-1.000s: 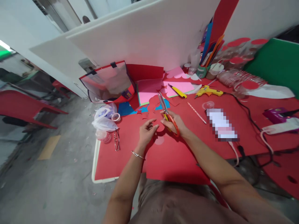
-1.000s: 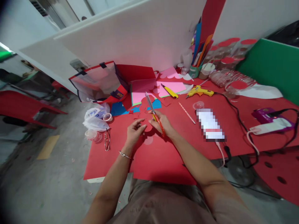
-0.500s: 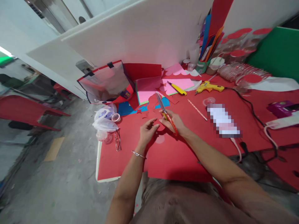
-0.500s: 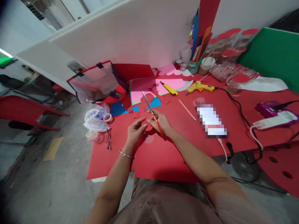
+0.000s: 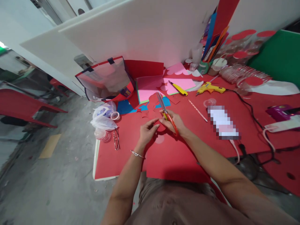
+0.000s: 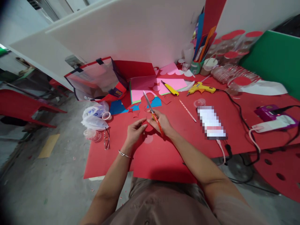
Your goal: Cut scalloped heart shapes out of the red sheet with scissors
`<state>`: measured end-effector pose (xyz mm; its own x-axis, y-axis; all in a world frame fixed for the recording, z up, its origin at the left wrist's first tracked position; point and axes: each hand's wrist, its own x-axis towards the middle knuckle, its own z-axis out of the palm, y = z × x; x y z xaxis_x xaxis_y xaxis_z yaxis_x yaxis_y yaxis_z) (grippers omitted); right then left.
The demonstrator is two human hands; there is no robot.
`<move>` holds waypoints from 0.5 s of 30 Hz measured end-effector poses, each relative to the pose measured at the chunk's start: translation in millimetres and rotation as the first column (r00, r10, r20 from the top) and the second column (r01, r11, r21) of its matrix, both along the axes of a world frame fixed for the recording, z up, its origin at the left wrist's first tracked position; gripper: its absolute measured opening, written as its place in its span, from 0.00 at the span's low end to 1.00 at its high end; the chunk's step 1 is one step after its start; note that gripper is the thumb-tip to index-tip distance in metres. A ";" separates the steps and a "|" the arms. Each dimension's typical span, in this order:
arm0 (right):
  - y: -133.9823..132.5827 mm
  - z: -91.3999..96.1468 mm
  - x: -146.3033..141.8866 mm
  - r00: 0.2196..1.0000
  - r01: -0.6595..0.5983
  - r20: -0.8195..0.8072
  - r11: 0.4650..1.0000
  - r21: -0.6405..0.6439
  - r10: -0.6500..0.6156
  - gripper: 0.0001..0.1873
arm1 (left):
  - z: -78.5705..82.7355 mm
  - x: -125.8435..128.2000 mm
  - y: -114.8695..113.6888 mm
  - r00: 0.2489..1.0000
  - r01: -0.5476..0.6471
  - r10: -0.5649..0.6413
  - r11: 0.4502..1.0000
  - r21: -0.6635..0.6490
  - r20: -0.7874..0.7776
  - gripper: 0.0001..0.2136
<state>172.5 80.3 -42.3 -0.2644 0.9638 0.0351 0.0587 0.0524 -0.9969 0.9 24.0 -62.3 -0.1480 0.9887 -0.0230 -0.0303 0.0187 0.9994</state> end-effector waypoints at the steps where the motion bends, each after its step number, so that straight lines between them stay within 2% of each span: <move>1: -0.6 1.2 -0.4 1.000 0.010 -0.001 1.000 -0.003 -0.010 0.27 | 0.7 -0.7 0.8 0.999 -0.032 0.032 0.999 0.012 -0.007 0.22; 6: -2.4 2.1 -2.0 1.000 -0.009 -0.003 0.999 -0.039 0.009 0.28 | 3.8 -7.8 6.7 0.984 -0.173 0.175 0.983 0.067 -0.020 0.15; 15: -1.5 0.8 -1.8 0.999 -0.016 -0.029 0.999 -0.052 0.014 0.27 | 6.0 -2.4 2.9 0.996 -0.072 0.075 0.996 0.044 -0.050 0.15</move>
<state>170.7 78.8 -41.5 -0.2784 0.9604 -0.0072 0.0302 0.0012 -0.9995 -1.6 26.9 -56.3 -0.2203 0.9750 0.0277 0.0212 -0.0236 0.9995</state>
